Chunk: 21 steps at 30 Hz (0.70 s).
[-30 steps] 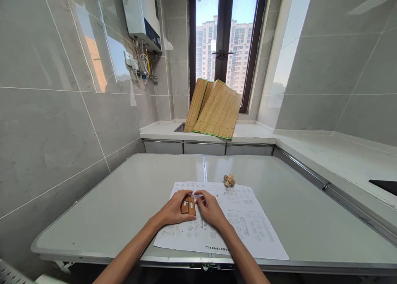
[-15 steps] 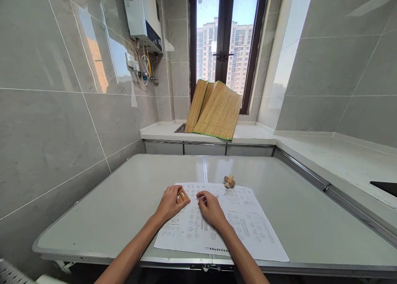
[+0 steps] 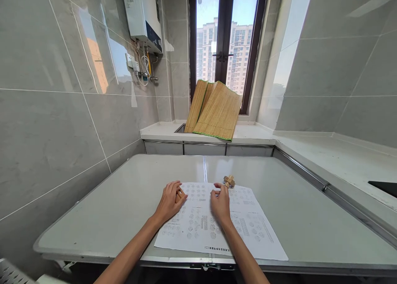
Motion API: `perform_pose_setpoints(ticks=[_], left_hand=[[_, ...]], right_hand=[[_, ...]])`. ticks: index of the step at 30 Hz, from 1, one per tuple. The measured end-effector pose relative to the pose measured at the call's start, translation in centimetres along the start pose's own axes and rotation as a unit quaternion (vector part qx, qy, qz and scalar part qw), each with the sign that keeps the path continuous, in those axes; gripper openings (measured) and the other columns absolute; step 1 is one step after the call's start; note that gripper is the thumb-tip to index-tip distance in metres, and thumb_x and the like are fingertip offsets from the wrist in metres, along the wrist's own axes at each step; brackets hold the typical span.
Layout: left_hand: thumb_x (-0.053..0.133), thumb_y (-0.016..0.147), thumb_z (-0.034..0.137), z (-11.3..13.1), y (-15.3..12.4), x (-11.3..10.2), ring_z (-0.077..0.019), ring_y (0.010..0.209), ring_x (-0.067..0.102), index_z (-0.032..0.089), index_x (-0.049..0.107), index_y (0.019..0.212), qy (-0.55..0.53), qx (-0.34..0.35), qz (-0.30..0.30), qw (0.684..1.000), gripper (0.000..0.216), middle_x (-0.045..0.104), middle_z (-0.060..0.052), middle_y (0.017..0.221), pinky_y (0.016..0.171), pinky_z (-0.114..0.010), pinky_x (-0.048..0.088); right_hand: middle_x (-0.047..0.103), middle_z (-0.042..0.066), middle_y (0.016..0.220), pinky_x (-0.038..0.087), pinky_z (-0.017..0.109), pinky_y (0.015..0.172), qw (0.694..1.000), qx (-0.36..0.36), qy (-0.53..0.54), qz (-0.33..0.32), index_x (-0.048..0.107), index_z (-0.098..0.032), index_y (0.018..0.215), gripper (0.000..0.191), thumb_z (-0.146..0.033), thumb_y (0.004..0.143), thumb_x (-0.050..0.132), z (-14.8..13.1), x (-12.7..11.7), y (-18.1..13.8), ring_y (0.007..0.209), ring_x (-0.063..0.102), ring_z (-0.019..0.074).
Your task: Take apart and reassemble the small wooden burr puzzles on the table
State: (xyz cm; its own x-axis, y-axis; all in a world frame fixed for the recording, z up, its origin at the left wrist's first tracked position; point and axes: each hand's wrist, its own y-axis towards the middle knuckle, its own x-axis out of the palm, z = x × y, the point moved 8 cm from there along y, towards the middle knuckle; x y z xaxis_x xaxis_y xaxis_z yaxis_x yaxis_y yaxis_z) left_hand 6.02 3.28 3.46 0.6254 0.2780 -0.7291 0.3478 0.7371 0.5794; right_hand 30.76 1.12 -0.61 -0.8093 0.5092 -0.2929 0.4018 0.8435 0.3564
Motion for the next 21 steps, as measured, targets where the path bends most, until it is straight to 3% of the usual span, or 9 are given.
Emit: perform_pose_setpoints(ticks=[5,8,11,16,21], left_hand=[[0.057,0.097,0.035,0.7,0.0,-0.3,-0.032,0.126,0.055,0.025,0.053,0.128,-0.004,0.005,-0.005,1.0,0.032,0.061,-0.012,0.132,0.098,-0.05,0.049],[0.054,0.098,0.034,0.9,0.0,-0.4,-0.0319,0.123,0.056,0.025,0.054,0.126,-0.006,0.004,-0.009,1.0,0.029,0.062,-0.011,0.13,0.095,-0.048,0.05],[0.053,0.098,0.035,1.0,0.1,-0.5,-0.032,0.121,0.057,0.025,0.054,0.124,-0.007,0.0,-0.016,1.0,0.027,0.063,-0.011,0.129,0.092,-0.047,0.05],[0.053,0.097,0.035,1.0,0.2,-0.5,-0.0325,0.118,0.059,0.025,0.055,0.121,-0.009,-0.006,-0.027,1.0,0.026,0.065,-0.011,0.126,0.087,-0.046,0.05],[0.052,0.098,0.035,1.1,0.2,-0.4,-0.0327,0.118,0.06,0.025,0.054,0.12,-0.013,-0.008,-0.038,0.999,0.025,0.066,-0.011,0.124,0.086,-0.045,0.05]], right_hand=[[0.035,0.02,0.149,0.054,0.042,0.082,0.994,0.012,-0.068,0.085,0.063,-0.018,0.12,0.041,-0.029,0.082,0.052,1.4,-1.8,0.5,0.108,0.066,0.0312],[0.025,0.019,0.157,0.047,0.05,0.1,0.988,0.001,-0.105,0.11,0.064,-0.016,0.122,0.045,-0.027,0.079,0.054,2.0,-2.1,0.9,0.13,0.052,0.0398],[0.023,0.019,0.162,0.033,0.057,0.113,0.984,-0.017,-0.131,0.119,0.059,-0.016,0.133,0.056,-0.024,0.078,0.055,2.6,-2.1,1.4,0.145,0.033,0.0447],[0.03,0.015,0.163,0.029,0.06,0.115,0.981,-0.046,-0.153,0.108,0.043,-0.02,0.15,0.073,-0.021,0.078,0.053,3.3,-1.5,1.9,0.149,0.025,0.0416],[0.035,0.017,0.159,0.033,0.06,0.112,0.981,-0.043,-0.162,0.098,0.058,-0.017,0.138,0.063,-0.02,0.075,0.055,4.0,-1.4,1.9,0.143,0.032,0.046]])
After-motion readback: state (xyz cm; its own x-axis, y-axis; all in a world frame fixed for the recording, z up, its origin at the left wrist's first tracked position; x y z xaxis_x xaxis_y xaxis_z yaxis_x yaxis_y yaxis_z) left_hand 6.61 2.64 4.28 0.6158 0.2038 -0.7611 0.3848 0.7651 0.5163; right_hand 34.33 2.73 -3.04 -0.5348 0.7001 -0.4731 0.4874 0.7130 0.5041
